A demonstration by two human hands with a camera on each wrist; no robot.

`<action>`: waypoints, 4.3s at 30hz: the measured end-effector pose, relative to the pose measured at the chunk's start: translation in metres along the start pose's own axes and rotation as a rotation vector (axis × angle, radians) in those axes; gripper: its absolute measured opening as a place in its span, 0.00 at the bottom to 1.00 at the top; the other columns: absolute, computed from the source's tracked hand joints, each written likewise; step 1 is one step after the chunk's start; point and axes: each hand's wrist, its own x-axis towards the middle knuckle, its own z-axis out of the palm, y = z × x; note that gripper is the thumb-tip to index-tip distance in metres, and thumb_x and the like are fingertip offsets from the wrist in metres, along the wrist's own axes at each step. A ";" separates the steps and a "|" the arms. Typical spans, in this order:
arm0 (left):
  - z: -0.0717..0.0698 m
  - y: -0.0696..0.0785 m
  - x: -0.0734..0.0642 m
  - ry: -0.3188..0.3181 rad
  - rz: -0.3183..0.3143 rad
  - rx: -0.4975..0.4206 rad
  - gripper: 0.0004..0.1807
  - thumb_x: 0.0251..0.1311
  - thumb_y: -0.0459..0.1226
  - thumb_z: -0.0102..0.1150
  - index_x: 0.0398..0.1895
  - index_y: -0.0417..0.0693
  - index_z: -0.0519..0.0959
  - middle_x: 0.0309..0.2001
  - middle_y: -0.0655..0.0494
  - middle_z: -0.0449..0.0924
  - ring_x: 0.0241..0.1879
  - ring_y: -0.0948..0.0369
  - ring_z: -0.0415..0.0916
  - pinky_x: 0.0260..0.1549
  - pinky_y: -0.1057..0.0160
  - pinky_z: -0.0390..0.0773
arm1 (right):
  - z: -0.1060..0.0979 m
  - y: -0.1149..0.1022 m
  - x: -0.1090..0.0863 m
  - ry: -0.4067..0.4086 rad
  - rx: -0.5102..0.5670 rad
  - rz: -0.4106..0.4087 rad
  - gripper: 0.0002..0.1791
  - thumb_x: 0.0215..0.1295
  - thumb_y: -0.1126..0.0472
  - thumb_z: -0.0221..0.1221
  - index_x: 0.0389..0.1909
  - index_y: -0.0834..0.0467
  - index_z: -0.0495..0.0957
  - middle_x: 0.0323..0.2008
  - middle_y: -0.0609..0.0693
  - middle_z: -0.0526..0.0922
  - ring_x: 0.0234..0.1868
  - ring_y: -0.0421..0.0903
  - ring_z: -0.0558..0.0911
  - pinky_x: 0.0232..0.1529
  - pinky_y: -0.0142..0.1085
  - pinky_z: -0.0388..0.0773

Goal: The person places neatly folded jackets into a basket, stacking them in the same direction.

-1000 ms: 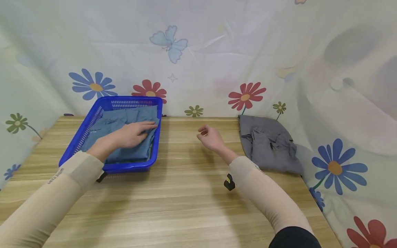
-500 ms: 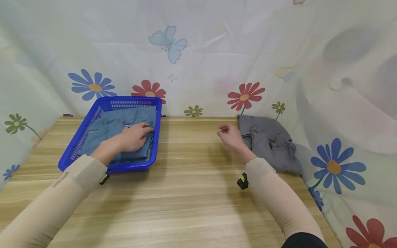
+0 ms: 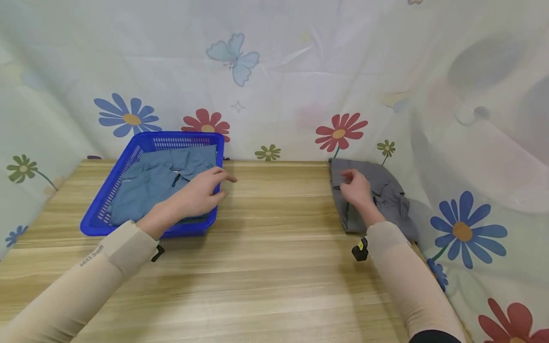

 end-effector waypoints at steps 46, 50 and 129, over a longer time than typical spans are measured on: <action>0.085 0.047 -0.009 -0.395 0.041 -0.264 0.21 0.74 0.38 0.57 0.67 0.45 0.75 0.64 0.41 0.71 0.63 0.47 0.70 0.62 0.46 0.70 | 0.017 0.031 0.008 -0.357 -0.428 -0.197 0.38 0.70 0.56 0.56 0.76 0.68 0.59 0.74 0.75 0.56 0.71 0.79 0.54 0.64 0.73 0.55; 0.089 0.044 -0.008 -0.394 -0.006 -0.280 0.20 0.74 0.36 0.57 0.66 0.43 0.75 0.64 0.39 0.70 0.62 0.46 0.71 0.61 0.46 0.70 | 0.024 0.020 0.003 -0.378 -0.438 -0.215 0.38 0.70 0.56 0.56 0.77 0.66 0.59 0.74 0.73 0.56 0.71 0.79 0.54 0.62 0.76 0.55; 0.113 0.018 0.037 -0.073 -0.505 -0.162 0.40 0.61 0.47 0.73 0.76 0.64 0.67 0.69 0.34 0.61 0.63 0.42 0.58 0.61 0.39 0.59 | 0.041 -0.026 -0.046 -0.448 0.019 -0.227 0.24 0.65 0.75 0.55 0.62 0.70 0.68 0.63 0.75 0.66 0.61 0.71 0.69 0.50 0.54 0.73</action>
